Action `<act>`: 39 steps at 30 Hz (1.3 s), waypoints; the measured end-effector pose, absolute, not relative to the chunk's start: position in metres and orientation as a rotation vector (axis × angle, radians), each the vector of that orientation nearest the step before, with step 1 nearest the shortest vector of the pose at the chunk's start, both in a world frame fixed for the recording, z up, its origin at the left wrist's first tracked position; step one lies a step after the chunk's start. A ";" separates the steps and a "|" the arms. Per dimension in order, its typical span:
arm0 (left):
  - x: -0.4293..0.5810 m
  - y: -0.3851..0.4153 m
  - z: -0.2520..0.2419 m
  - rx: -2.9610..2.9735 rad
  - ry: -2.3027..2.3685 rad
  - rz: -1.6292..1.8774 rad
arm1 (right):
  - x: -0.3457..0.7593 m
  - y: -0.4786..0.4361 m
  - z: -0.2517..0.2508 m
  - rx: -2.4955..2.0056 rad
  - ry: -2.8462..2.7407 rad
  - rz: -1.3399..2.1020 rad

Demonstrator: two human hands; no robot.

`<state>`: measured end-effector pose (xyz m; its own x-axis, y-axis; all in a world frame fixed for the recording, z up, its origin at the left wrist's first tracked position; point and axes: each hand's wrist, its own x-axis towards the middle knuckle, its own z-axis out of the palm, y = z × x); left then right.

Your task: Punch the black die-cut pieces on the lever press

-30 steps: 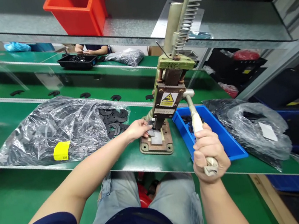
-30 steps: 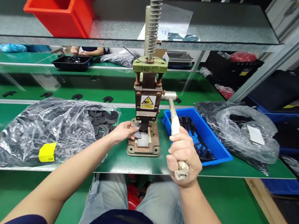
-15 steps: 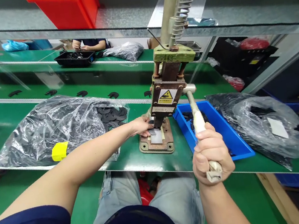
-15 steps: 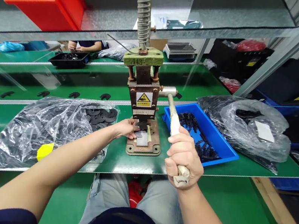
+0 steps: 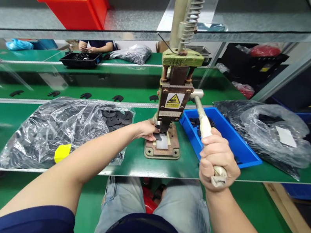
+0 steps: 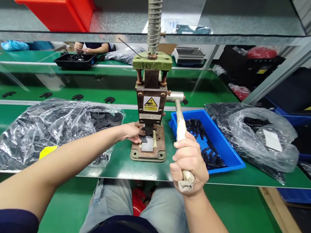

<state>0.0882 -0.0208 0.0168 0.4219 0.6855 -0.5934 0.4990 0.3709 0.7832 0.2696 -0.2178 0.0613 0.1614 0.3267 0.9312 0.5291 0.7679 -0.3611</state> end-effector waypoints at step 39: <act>-0.029 -0.021 0.001 2.474 1.221 -0.023 | 0.268 -0.218 0.065 -0.751 -1.434 -0.175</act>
<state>-0.0291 -0.0212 0.0014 0.6225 0.7618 -0.1795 0.7679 -0.5502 0.3281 0.2680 -0.2176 0.0653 0.1675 0.3228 0.9315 0.5368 0.7627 -0.3608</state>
